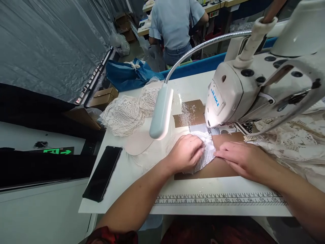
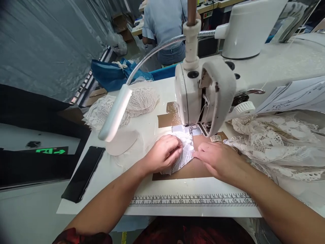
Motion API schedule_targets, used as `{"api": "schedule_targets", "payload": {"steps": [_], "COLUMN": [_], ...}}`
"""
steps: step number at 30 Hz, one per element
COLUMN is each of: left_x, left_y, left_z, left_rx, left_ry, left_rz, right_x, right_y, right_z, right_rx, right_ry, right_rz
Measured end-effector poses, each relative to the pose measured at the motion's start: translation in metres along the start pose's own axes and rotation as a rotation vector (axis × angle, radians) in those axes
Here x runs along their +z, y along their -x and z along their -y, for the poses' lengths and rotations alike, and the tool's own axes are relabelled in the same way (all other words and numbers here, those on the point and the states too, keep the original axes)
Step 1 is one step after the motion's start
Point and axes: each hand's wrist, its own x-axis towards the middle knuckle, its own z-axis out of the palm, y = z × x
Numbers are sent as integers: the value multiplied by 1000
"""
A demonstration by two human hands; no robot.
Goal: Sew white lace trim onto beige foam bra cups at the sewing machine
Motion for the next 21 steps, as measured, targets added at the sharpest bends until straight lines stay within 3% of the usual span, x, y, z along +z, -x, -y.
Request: {"api": "schedule_targets", "payload": {"steps": [3, 8, 14, 21], "left_x": [1, 4, 3, 6], "left_y": [2, 4, 4, 7], "left_z": [1, -3, -7, -6], "left_rx": [75, 196, 240, 250], "left_ry": [-56, -232, -340, -352], "left_rz": [29, 81, 148, 132], "right_x": [-6, -12, -10, -11], "right_y": [0, 0, 2, 3], "right_z": [3, 8, 8, 9], "right_rx": [-76, -60, -44, -11], "right_ry": [52, 68, 64, 67], "right_rz": [39, 59, 64, 83]}}
